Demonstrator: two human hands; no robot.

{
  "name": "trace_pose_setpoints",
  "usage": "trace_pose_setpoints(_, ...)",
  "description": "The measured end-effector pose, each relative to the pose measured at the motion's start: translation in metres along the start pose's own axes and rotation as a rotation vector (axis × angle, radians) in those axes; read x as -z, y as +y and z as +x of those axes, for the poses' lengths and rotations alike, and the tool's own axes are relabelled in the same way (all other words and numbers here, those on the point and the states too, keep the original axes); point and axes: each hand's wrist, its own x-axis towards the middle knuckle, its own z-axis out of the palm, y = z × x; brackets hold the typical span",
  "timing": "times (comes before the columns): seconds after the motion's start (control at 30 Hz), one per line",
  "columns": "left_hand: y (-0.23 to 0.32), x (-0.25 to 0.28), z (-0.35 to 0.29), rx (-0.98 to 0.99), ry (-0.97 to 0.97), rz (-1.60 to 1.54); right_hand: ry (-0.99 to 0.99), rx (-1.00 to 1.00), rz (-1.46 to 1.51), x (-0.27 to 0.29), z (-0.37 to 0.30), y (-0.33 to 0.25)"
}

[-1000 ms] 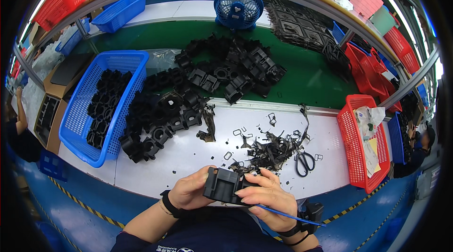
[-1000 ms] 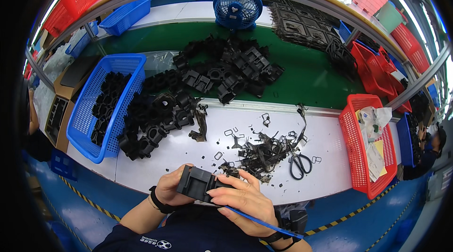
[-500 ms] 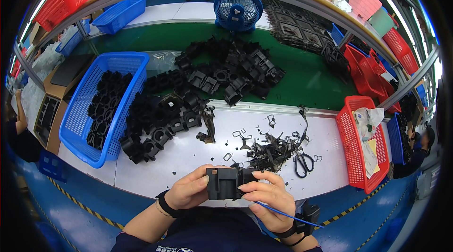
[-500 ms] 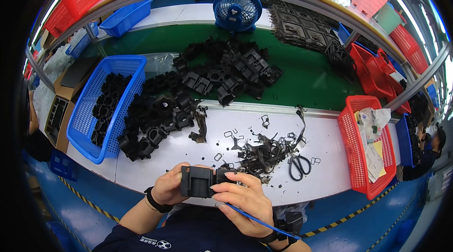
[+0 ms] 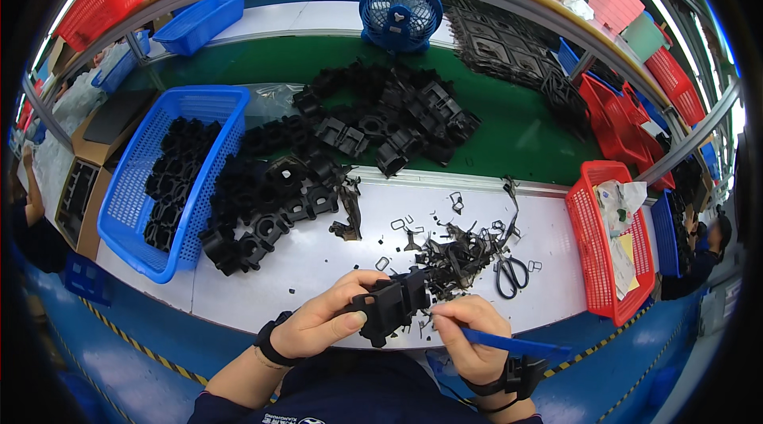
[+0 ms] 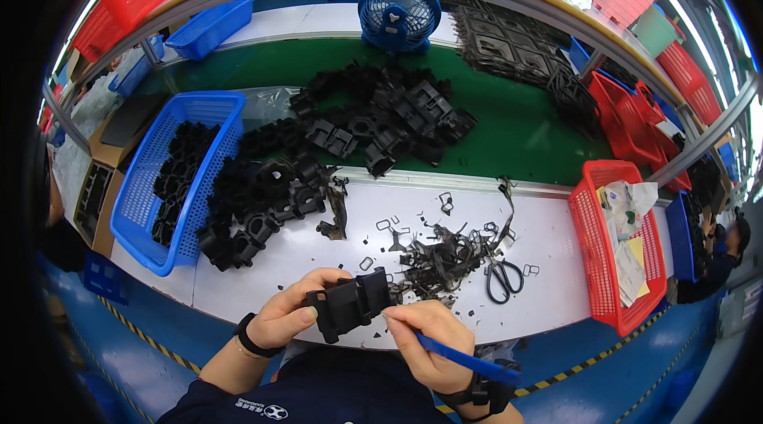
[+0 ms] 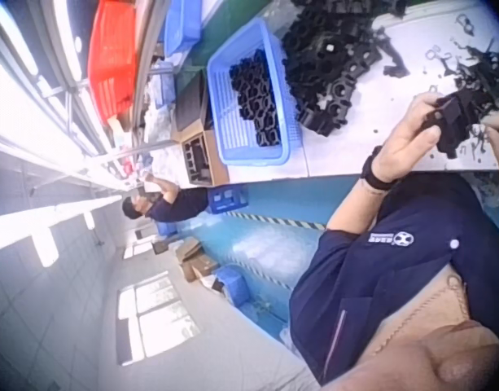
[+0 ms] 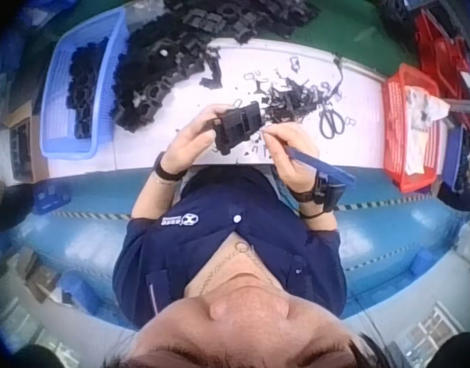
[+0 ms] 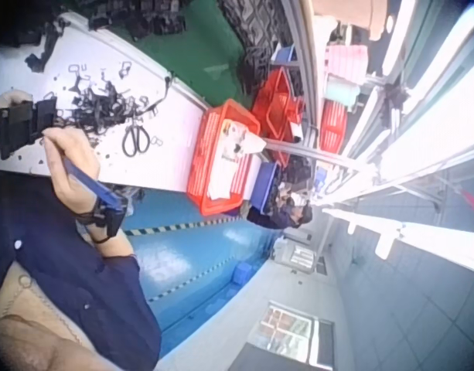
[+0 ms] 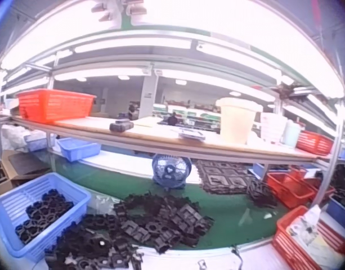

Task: Using a thin tool to clean flash or debris from black plastic molded parts.

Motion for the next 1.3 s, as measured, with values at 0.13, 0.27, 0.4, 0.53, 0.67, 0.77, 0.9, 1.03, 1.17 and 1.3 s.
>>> trace_pose_setpoints(0.13,0.011,-0.004,0.001,-0.021,-0.01,0.155,-0.083,0.245,-0.192,-0.006,0.005,0.005)
trace_pose_setpoints(0.27,0.011,-0.003,0.001,-0.013,-0.026,0.186,-0.146,0.327,-0.277,-0.005,0.007,0.004)
trace_pose_setpoints(0.4,0.014,-0.003,0.001,-0.014,-0.064,0.175,-0.234,0.346,-0.281,0.0,0.012,-0.001)
trace_pose_setpoints(0.53,0.017,0.0,0.001,0.027,-0.135,0.2,-0.29,0.322,-0.265,0.004,0.014,-0.003)
trace_pose_setpoints(0.67,0.018,0.0,0.002,0.036,-0.146,0.21,-0.327,0.324,-0.231,0.006,0.016,-0.002)
trace_pose_setpoints(0.77,0.016,0.001,0.001,0.033,-0.146,0.216,-0.36,0.307,-0.2,0.007,0.018,-0.002)
trace_pose_setpoints(0.9,0.01,0.003,-0.001,0.078,-0.139,0.097,-0.313,0.31,-0.168,0.003,0.017,0.003)
trace_pose_setpoints(1.03,0.006,0.001,-0.003,0.068,-0.065,0.019,-0.248,0.307,-0.224,0.0,0.013,0.005)
trace_pose_setpoints(1.17,-0.002,0.004,-0.005,0.081,-0.06,-0.096,-0.096,0.205,-0.27,0.002,0.011,0.006)
trace_pose_setpoints(1.3,0.005,-0.003,-0.001,0.182,0.036,-0.165,-0.145,0.154,-0.152,0.005,0.009,0.001)
